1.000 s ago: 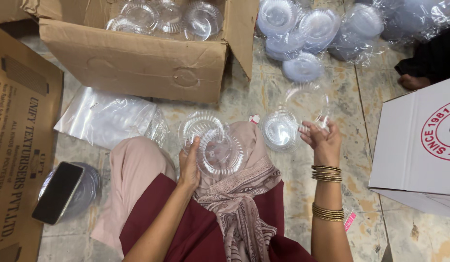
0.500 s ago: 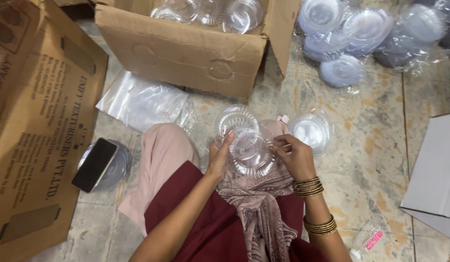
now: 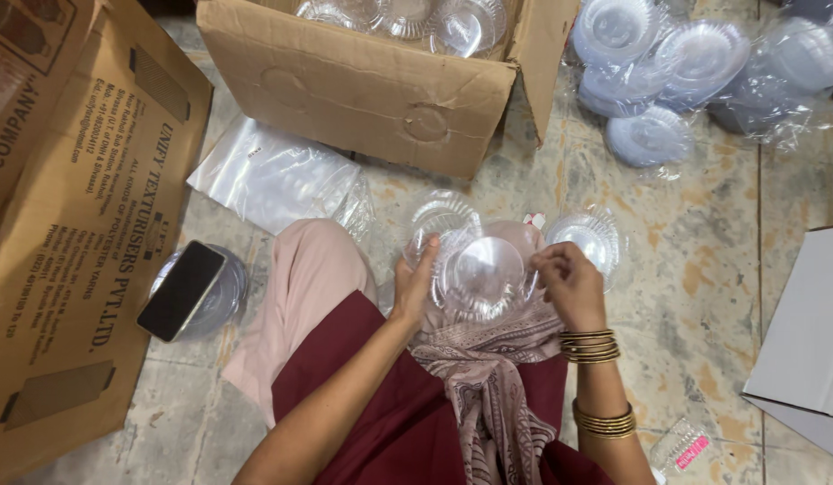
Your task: The person sits on the floor and packs clear plastic plates into small plastic bags. They pick up plates from a cardboard box, place them into bags, and set the filled bags aside. The process is repeated multiple times.
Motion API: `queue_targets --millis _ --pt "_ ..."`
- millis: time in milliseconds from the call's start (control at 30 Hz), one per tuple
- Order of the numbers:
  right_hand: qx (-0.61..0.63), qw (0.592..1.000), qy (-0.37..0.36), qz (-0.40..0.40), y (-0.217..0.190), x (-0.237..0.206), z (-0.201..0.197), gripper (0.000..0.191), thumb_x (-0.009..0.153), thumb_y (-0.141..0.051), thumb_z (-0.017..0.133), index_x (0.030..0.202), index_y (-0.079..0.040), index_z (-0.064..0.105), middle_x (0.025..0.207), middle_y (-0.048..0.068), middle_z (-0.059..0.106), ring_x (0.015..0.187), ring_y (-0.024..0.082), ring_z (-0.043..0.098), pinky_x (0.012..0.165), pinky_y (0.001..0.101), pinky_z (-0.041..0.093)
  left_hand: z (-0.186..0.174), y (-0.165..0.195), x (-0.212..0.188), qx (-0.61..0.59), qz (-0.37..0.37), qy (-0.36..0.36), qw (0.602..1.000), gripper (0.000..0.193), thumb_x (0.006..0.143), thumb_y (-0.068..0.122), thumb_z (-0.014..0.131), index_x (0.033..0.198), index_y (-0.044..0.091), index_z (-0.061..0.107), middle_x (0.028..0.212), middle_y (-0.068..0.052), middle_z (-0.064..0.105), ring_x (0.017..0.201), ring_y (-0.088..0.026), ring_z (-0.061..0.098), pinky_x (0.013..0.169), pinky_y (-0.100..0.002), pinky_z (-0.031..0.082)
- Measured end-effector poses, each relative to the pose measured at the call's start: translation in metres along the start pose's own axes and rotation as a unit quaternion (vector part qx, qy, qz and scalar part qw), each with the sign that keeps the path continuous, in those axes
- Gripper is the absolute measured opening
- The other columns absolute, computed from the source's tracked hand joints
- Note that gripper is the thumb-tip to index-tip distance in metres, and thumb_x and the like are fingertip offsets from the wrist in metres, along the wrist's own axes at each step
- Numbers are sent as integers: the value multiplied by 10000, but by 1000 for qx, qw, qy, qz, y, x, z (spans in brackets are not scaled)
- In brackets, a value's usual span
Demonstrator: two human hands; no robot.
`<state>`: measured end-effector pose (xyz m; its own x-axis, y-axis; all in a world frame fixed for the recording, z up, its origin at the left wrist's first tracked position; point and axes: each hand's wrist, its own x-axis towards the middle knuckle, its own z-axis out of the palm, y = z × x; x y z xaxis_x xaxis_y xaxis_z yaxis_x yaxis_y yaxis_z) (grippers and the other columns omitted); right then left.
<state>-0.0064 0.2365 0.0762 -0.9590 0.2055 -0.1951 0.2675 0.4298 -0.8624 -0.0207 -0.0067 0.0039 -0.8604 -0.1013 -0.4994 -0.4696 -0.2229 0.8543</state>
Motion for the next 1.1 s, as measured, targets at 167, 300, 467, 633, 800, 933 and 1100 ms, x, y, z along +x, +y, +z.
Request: queue_targets --millis 167,300,467,633,800,933,1100 --pt "270 962 37 19 8 9 -44 141 994 -55 649 1083 -76 542 992 100 739 830 192 736 670 267 569 1 4 -2 -74 11 -39 996 670 892 485 683 1377 29 607 1212 -144 694 1064 -259 679 860 -432 589" --pt "349 932 98 -17 -10 5 -61 298 952 -12 672 1166 -97 484 1057 126 732 914 243 762 738 296 606 4 7 -6 -114 -18 -63 991 623 872 433 704 1343 39 602 1088 -120 699 793 -193 702 587 -342 649" --pt "381 912 148 -26 -33 0 -69 518 898 10 708 1323 -107 437 1116 124 708 954 242 746 790 309 628 5 13 -13 -129 20 -86 988 608 925 444 698 1308 -26 643 1082 -178 717 779 -218 747 574 -336 621" --pt "380 911 157 -41 -34 -3 -74 498 920 18 724 1351 -58 487 1125 136 704 976 234 739 810 297 631 9 24 -17 -109 11 -77 991 574 916 403 671 1314 -7 611 1110 -168 724 804 -255 774 586 -358 671" --pt "365 915 169 -34 1 2 -83 409 975 -45 681 1338 -41 493 1111 171 723 949 246 750 790 304 633 7 24 -18 -161 12 -110 981 541 902 354 672 1299 -3 586 1128 -213 717 822 -302 781 573 -382 661" --pt "294 938 182 7 46 13 -88 375 1006 -84 628 1339 -6 475 1074 211 738 892 272 757 752 325 625 0 13 -8 -202 4 -138 970 467 952 325 681 1189 -73 625 1099 -275 727 860 -313 783 632 -415 657" --pt "23 975 97 197 75 2 -74 586 986 -177 703 1415 61 381 1021 222 724 810 246 754 680 336 628 -2 3 1 -232 43 -114 965 451 1006 272 742 1270 -71 615 1164 -237 687 936 -286 746 749 -372 666"
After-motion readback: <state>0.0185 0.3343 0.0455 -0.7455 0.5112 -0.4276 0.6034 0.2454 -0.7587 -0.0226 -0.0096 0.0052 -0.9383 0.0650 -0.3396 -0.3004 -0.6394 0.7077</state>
